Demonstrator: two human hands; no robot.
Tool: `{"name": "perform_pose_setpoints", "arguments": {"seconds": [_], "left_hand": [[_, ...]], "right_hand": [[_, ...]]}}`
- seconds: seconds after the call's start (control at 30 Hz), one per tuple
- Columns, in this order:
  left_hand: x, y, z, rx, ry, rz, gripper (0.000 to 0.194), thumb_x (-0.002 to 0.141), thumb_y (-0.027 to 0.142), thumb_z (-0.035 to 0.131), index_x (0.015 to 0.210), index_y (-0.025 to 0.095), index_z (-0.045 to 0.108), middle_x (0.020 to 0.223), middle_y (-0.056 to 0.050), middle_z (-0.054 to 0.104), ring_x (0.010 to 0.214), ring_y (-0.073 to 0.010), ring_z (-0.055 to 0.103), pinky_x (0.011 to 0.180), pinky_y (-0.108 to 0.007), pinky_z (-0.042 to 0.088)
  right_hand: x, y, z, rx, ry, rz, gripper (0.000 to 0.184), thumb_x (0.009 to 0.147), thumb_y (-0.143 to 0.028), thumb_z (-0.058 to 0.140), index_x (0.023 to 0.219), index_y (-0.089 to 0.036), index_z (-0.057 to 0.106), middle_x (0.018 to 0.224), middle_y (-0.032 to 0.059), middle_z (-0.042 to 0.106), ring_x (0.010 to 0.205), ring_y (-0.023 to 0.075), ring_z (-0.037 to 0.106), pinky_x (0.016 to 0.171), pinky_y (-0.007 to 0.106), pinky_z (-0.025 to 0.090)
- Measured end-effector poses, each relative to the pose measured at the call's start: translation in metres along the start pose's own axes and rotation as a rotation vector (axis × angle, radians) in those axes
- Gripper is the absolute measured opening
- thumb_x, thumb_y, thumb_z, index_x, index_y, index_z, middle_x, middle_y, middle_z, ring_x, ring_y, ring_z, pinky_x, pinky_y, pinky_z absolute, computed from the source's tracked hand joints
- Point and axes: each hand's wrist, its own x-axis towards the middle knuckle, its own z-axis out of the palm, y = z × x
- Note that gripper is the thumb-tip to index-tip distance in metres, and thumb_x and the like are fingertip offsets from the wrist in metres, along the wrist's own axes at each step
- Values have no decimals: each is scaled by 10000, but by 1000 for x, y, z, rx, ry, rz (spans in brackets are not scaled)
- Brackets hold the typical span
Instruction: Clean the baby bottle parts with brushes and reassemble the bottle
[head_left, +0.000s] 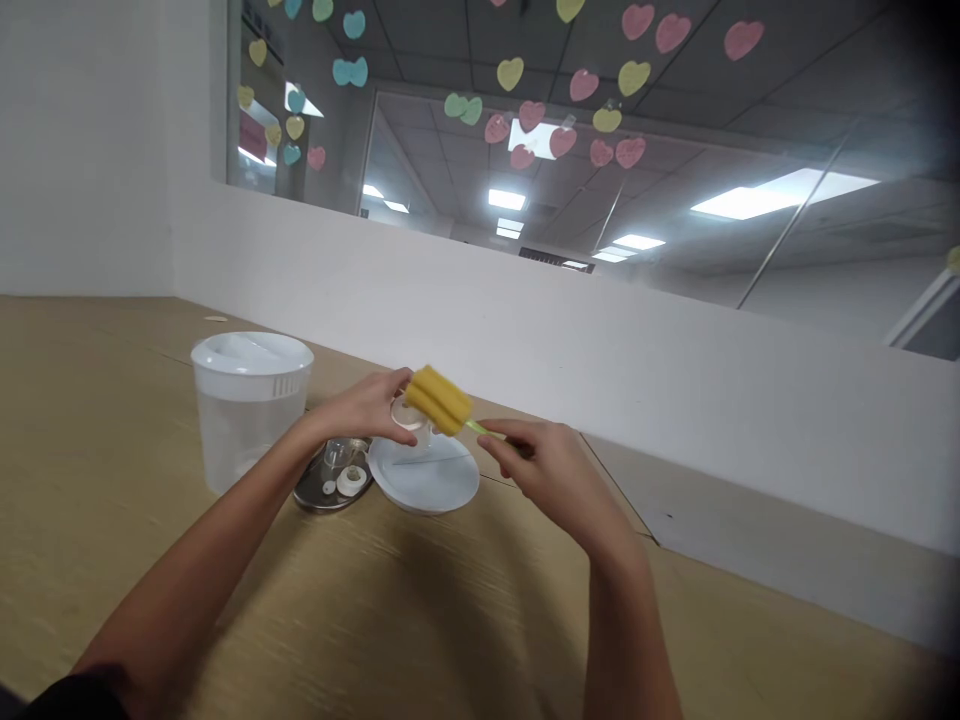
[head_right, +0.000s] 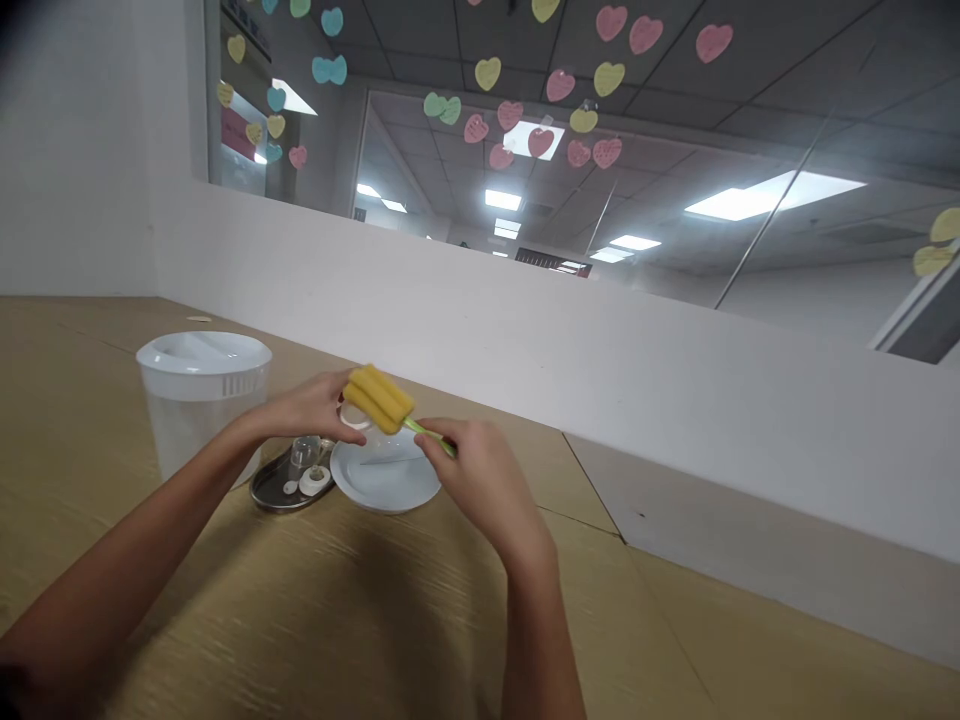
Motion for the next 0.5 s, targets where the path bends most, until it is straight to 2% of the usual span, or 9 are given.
{"name": "perform_pose_setpoints", "arguments": {"seconds": [0.1, 0.23, 0.37, 0.43, 0.5], "left_hand": [[5, -4, 6, 129, 74, 6, 476, 568, 290, 711, 997, 175, 541, 931, -23, 635, 826, -200, 576, 682, -268, 420], [7, 1, 19, 479, 124, 34, 432, 594, 122, 643, 1017, 173, 569, 965, -62, 647, 919, -249, 550, 786, -338, 386], [6, 18, 46, 704, 56, 158, 323, 675, -5, 501, 953, 142, 575, 927, -104, 644, 920, -265, 514, 772, -374, 357], [6, 27, 55, 721, 10, 224, 283, 688, -23, 486, 906, 139, 567, 902, -106, 636, 914, -254, 501, 757, -362, 351], [6, 32, 57, 694, -11, 260, 266, 681, -14, 511, 890, 144, 561, 898, -94, 635, 917, -245, 493, 753, -352, 347]], "right_hand": [[7, 0, 14, -100, -72, 16, 307, 867, -263, 424, 642, -172, 613, 534, -14, 470, 495, 102, 331, 470, 228, 223], [12, 4, 27, -225, -103, 105, 280, 844, -235, 457, 602, -158, 576, 562, 7, 500, 501, 105, 349, 467, 236, 210], [19, 6, 41, -361, -140, 109, 235, 832, -181, 479, 636, -142, 602, 614, 49, 574, 534, 122, 453, 487, 249, 242], [24, 8, 49, -398, -148, 100, 217, 832, -164, 482, 670, -136, 624, 642, 68, 607, 577, 139, 509, 512, 254, 266], [28, 9, 53, -401, -135, 98, 180, 827, -158, 493, 734, -134, 646, 692, 79, 636, 631, 155, 548, 537, 254, 288]]}}
